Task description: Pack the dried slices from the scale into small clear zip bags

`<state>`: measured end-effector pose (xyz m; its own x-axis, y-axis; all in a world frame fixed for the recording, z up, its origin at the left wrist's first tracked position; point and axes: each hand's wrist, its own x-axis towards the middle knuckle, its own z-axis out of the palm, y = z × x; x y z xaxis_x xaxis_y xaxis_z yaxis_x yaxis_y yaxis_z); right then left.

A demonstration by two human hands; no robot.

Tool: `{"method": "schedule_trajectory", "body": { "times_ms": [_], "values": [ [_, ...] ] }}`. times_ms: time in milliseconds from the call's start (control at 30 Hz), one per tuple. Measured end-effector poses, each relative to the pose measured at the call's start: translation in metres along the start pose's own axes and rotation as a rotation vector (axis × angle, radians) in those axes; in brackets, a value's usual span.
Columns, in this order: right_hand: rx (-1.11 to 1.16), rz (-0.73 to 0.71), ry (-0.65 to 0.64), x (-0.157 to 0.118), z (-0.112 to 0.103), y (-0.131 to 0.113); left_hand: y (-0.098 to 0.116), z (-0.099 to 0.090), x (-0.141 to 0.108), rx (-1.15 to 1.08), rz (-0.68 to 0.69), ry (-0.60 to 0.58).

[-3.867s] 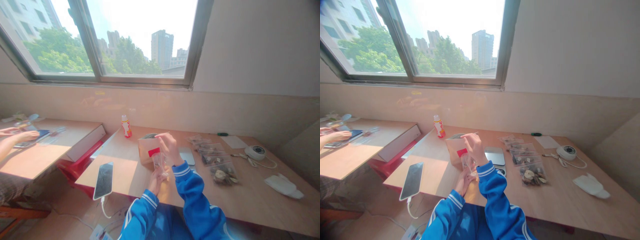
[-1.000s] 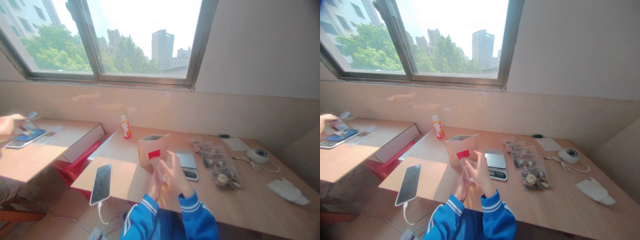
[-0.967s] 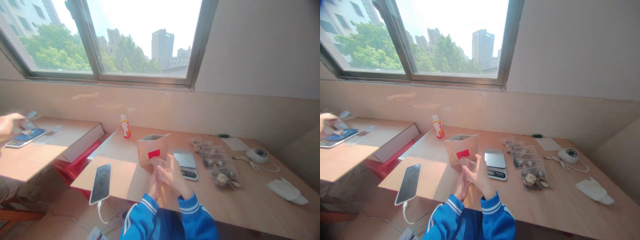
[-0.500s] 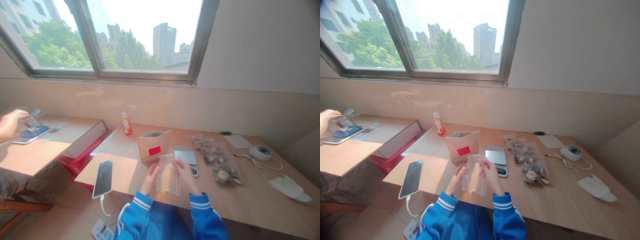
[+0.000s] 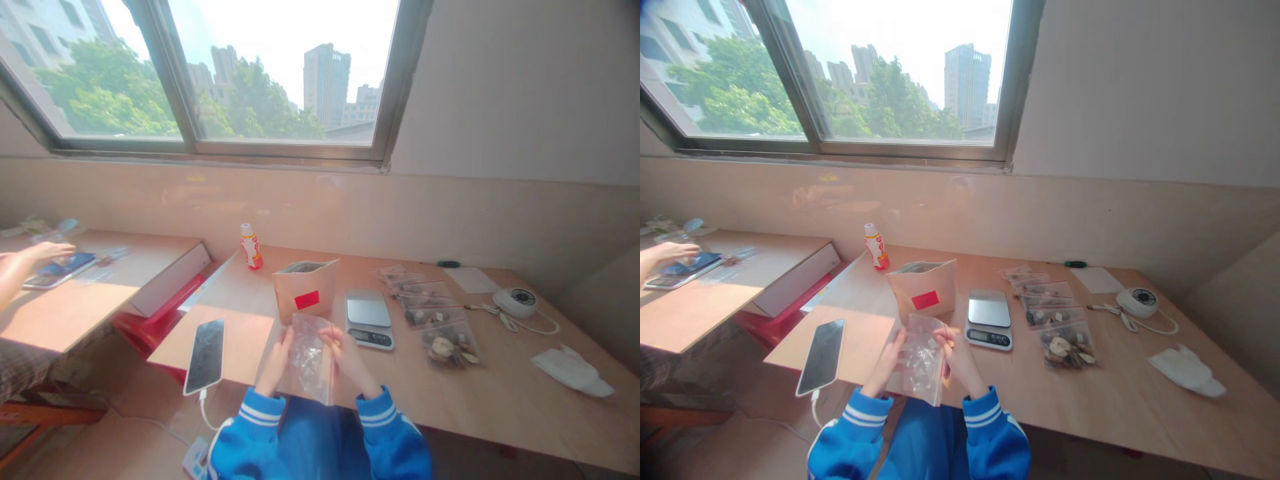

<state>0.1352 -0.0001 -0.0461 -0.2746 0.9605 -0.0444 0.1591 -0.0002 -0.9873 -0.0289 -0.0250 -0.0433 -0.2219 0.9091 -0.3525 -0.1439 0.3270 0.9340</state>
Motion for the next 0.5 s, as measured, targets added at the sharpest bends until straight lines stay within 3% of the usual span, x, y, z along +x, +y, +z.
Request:
{"method": "schedule_trajectory", "body": {
  "times_ms": [67, 167, 233, 300, 400, 500],
  "values": [
    [-0.003, 0.033, -0.057, 0.0, -0.007, -0.001, -0.01, -0.005, -0.007, 0.056, 0.01, -0.043],
    [-0.033, -0.01, -0.034, 0.001, -0.042, -0.001, -0.023, -0.026, -0.014, 0.107, 0.045, 0.054],
    [-0.166, -0.117, 0.215, 0.001, -0.083, 0.006, -0.025, -0.047, -0.017, 0.146, 0.047, 0.146],
    [-0.46, -0.195, 0.451, 0.0, -0.13, 0.02, -0.02, -0.068, -0.019, 0.21, 0.022, 0.228],
    [-0.691, -0.141, 0.617, -0.007, -0.191, 0.05, -0.006, -0.087, -0.015, 0.335, 0.031, 0.323],
    [-0.976, 0.028, 0.76, -0.019, -0.221, 0.08, 0.004, -0.087, -0.002, 0.456, 0.076, 0.359]
  ]
}}
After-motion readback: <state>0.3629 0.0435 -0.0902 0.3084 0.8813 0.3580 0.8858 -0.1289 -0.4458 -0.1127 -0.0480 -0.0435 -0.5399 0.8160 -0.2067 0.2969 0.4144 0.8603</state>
